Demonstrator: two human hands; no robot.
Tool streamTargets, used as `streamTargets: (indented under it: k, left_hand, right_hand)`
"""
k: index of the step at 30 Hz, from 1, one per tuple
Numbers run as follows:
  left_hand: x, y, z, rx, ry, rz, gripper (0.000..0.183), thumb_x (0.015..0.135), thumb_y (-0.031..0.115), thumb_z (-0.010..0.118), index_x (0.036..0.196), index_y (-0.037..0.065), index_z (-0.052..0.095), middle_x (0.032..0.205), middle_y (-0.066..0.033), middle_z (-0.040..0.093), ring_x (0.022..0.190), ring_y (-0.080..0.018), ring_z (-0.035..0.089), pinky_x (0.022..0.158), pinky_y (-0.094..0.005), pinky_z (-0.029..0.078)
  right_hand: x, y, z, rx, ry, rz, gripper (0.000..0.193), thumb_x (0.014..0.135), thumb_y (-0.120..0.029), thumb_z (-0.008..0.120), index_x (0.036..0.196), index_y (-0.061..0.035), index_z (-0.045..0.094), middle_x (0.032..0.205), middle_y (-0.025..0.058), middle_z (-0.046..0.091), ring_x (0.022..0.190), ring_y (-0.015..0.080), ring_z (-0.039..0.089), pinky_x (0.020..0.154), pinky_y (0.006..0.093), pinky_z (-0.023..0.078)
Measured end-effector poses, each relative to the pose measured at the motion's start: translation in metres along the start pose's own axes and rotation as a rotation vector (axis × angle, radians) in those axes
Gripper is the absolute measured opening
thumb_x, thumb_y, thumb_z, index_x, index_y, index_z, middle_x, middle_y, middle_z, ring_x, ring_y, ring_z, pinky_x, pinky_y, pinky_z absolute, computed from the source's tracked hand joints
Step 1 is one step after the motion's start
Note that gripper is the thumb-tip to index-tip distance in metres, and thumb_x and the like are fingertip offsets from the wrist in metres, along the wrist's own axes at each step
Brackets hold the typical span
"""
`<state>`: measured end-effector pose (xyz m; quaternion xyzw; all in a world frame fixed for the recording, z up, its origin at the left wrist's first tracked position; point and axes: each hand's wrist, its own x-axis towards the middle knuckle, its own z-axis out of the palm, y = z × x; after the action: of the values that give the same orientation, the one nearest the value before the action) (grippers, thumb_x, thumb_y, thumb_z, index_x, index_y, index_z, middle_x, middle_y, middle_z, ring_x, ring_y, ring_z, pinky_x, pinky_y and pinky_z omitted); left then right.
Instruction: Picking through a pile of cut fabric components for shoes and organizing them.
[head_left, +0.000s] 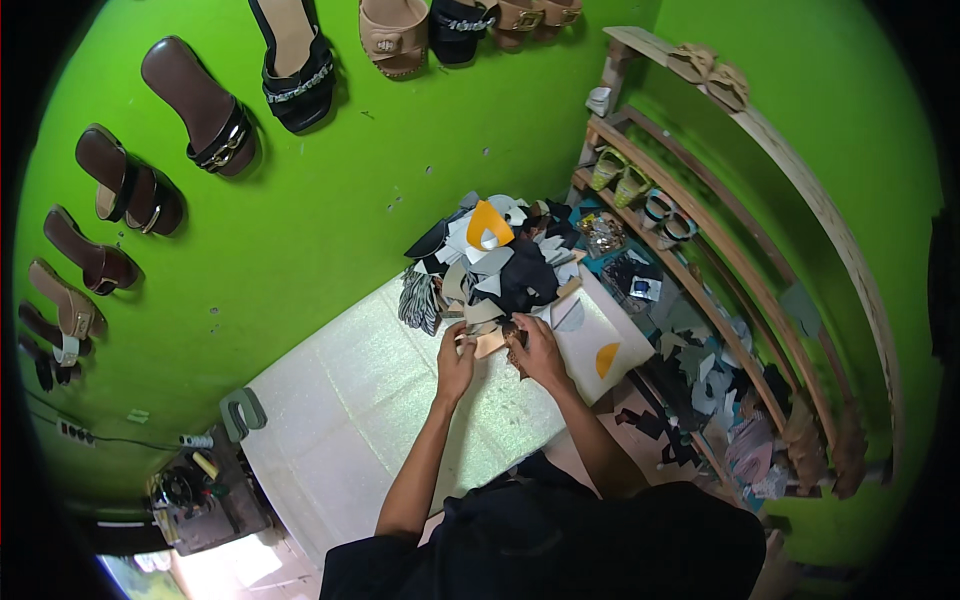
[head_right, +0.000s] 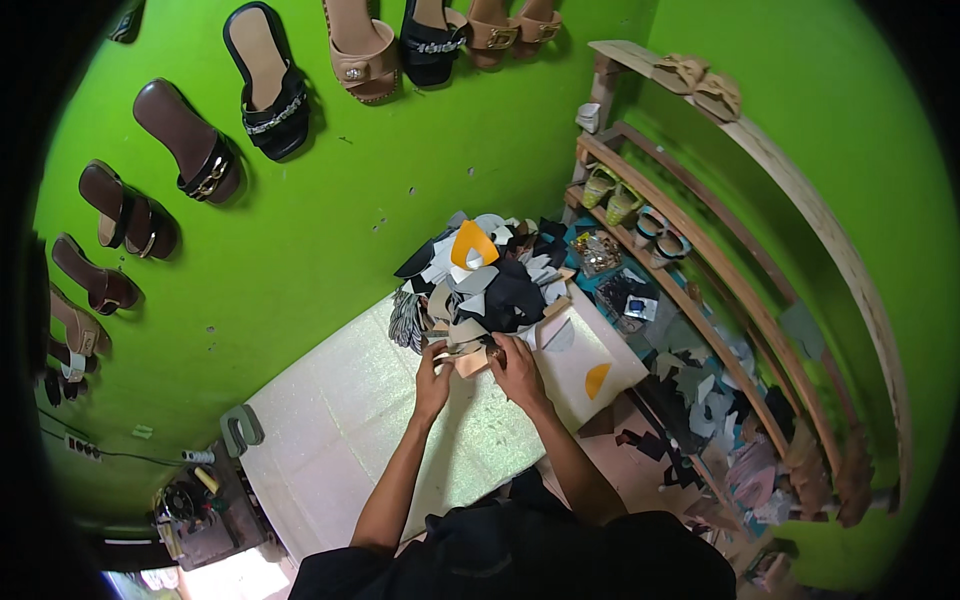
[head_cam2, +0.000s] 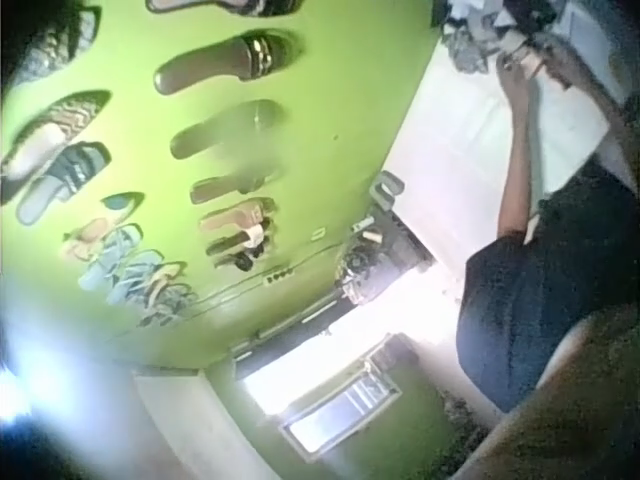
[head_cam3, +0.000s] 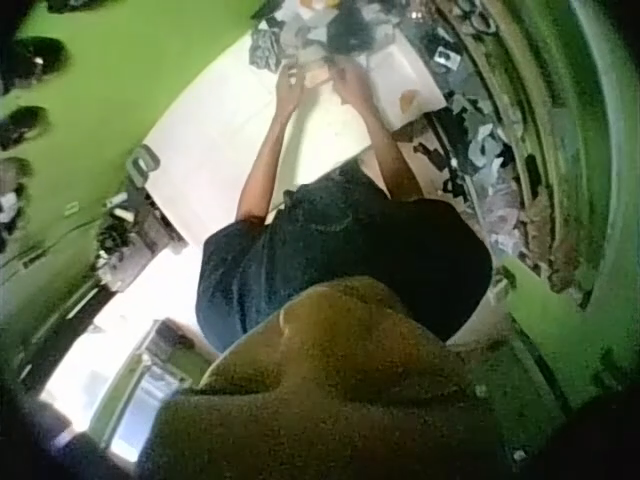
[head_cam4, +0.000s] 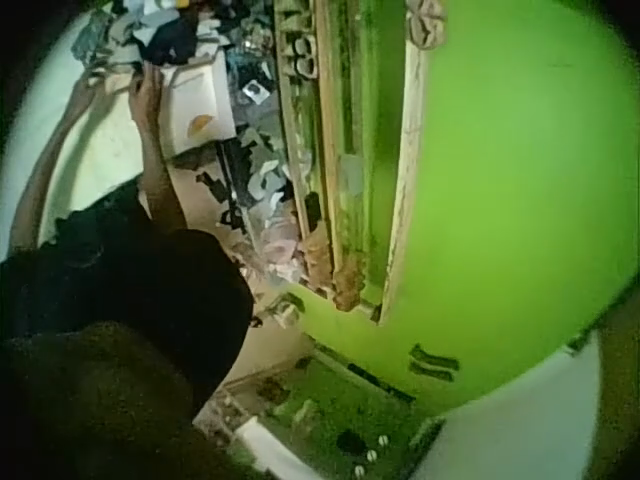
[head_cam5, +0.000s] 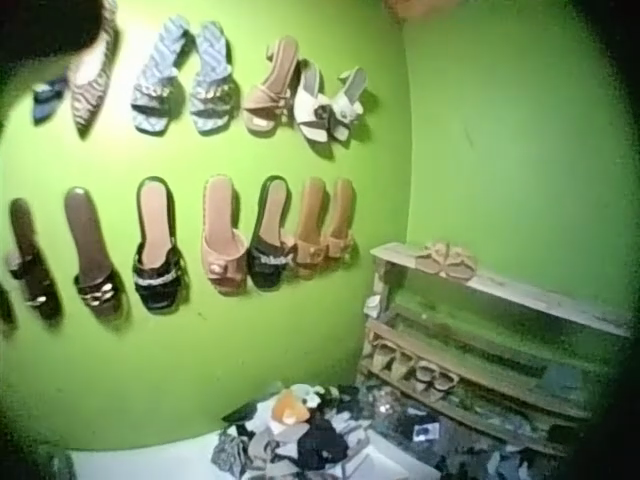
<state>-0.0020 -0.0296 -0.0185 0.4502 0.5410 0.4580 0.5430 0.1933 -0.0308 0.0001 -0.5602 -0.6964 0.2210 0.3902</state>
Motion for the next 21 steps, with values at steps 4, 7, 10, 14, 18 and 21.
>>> streamTargets:
  k: [4,7,10,14,18,21]
  left_hand:
    - [0.033,-0.007,0.013,0.674,0.116,0.438,0.056,0.076,0.002,0.069,0.128,0.009,0.052,0.125,-0.0177,0.053,0.116,-0.0398,0.050,0.099,-0.0496,0.041]
    - [0.045,0.004,0.029,0.896,0.151,0.400,0.054,0.075,0.014,0.074,0.125,0.011,0.055,0.129,-0.0128,0.051,0.121,-0.0329,0.045,0.097,-0.0497,0.035]
    - [0.057,-0.002,0.032,1.034,0.203,0.414,0.047,0.076,0.019,0.074,0.120,0.012,0.059,0.127,-0.0096,0.054,0.120,-0.0301,0.046,0.098,-0.0491,0.032]
    - [0.071,0.007,0.032,1.029,0.264,0.462,0.034,0.081,0.020,0.070,0.114,0.011,0.063,0.119,-0.0069,0.059,0.116,-0.0262,0.050,0.096,-0.0466,0.031]
    - [0.089,0.042,0.040,0.897,0.284,0.558,0.016,0.091,0.015,0.062,0.105,0.009,0.068,0.102,-0.0074,0.066,0.104,-0.0240,0.058,0.090,-0.0438,0.032]
    - [0.097,0.054,0.036,0.646,0.276,0.457,0.015,0.091,0.012,0.065,0.103,0.005,0.069,0.089,-0.0118,0.069,0.085,-0.0247,0.066,0.081,-0.0384,0.048]
  right_hand:
    - [0.035,0.014,0.018,-0.217,-0.088,-0.057,0.051,0.078,-0.004,0.071,0.127,-0.0038,0.055,0.117,0.0141,0.057,0.112,0.0346,0.051,0.099,0.0440,0.042]
    - [0.053,0.029,0.027,-0.289,-0.095,-0.105,0.051,0.076,-0.009,0.074,0.124,-0.0066,0.058,0.115,0.0100,0.057,0.110,0.0303,0.049,0.094,0.0448,0.039]
    - [0.066,0.036,0.036,-0.307,-0.088,-0.161,0.041,0.077,-0.012,0.074,0.116,-0.0082,0.063,0.110,0.0066,0.058,0.109,0.0280,0.050,0.089,0.0437,0.037]
    - [0.082,0.037,0.032,-0.193,-0.014,-0.110,0.019,0.081,-0.012,0.072,0.099,-0.0073,0.066,0.095,0.0058,0.063,0.097,0.0274,0.056,0.087,0.0431,0.040]
    - [0.107,0.046,0.021,0.299,0.016,0.171,0.013,0.088,-0.013,0.067,0.093,-0.0014,0.063,0.085,0.0098,0.068,0.082,0.0267,0.066,0.076,0.0387,0.049]
    - [0.121,0.045,0.006,0.398,-0.055,0.228,0.015,0.090,-0.013,0.067,0.095,0.0006,0.065,0.086,0.0122,0.071,0.083,0.0207,0.069,0.074,0.0328,0.052]
